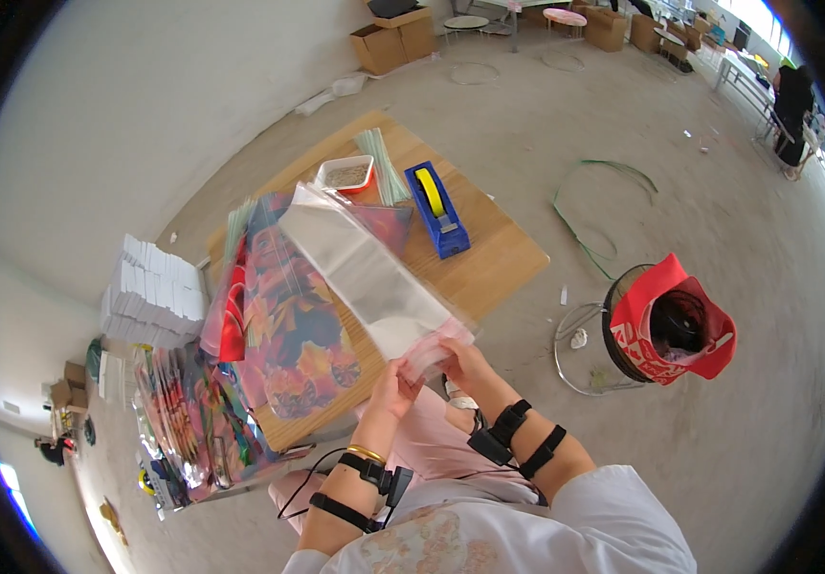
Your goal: The recorder is assembling colorful kites by attaching long plastic ribbons to the kite body using adhesive tape.
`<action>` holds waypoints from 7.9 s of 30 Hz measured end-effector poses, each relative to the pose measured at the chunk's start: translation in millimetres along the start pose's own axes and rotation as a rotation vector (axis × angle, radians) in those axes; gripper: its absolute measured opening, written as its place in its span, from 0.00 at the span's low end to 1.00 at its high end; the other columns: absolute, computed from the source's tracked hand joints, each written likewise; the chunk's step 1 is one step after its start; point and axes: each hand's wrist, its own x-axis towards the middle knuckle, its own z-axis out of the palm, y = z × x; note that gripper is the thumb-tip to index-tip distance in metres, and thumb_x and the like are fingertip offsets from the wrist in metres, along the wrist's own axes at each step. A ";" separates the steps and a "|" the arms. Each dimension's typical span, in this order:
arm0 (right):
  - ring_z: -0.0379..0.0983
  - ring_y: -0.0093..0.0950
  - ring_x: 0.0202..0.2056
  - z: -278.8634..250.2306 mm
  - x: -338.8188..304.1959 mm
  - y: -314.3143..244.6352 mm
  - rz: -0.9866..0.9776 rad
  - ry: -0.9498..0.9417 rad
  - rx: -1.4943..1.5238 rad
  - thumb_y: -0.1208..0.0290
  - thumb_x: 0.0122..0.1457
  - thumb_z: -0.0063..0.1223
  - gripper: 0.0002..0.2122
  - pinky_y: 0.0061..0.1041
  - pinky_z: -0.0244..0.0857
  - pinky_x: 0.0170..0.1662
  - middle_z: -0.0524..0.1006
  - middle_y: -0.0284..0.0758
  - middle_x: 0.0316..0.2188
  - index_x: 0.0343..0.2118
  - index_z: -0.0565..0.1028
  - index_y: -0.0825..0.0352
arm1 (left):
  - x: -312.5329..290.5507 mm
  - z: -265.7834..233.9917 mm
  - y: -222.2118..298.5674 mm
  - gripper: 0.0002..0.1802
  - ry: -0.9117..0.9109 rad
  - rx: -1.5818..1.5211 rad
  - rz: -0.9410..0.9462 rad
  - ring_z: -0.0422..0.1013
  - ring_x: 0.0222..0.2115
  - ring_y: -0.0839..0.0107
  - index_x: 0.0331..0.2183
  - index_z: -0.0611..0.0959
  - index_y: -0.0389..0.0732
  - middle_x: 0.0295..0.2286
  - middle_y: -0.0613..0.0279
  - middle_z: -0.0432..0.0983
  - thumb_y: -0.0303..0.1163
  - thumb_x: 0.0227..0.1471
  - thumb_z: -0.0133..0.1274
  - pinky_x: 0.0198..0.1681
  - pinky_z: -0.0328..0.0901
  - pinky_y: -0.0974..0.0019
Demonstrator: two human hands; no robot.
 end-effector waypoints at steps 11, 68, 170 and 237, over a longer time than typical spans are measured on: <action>0.75 0.31 0.38 -18.1 31.4 -26.6 -0.074 -0.063 -0.188 0.78 0.53 0.55 0.13 0.34 0.71 0.44 0.76 0.35 0.37 0.42 0.71 0.68 | 2.8 -2.0 -7.0 0.18 -0.019 0.177 0.012 0.75 0.40 0.65 0.45 0.77 0.39 0.39 0.59 0.76 0.41 0.58 0.51 0.47 0.72 0.61; 0.73 0.32 0.49 159.8 139.7 -69.5 0.159 -0.175 -0.751 0.61 0.60 0.55 0.20 0.31 0.66 0.54 0.77 0.37 0.48 0.52 0.72 0.67 | -89.7 -37.7 84.2 0.28 -0.388 0.516 0.342 0.66 0.54 0.62 0.60 0.61 0.33 0.54 0.48 0.67 0.26 0.59 0.46 0.57 0.60 0.60; 0.76 0.24 0.38 258.1 28.4 211.3 0.407 -0.693 -1.162 0.67 0.66 0.47 0.12 0.23 0.69 0.45 0.78 0.35 0.39 0.46 0.73 0.67 | -196.7 -442.6 213.5 0.37 1.474 1.332 0.573 0.66 0.50 0.47 0.54 0.65 0.36 0.50 0.42 0.67 0.39 0.46 0.60 0.51 0.63 0.50; 0.60 0.43 0.57 137.3 -20.1 97.6 -0.888 -0.529 -1.981 0.69 0.56 0.55 0.18 0.42 0.56 0.57 0.67 0.41 0.52 0.49 0.71 0.67 | -117.9 -342.1 156.9 0.27 1.066 1.178 0.564 0.67 0.49 0.52 0.45 0.77 0.45 0.45 0.54 0.73 0.43 0.43 0.64 0.51 0.61 0.50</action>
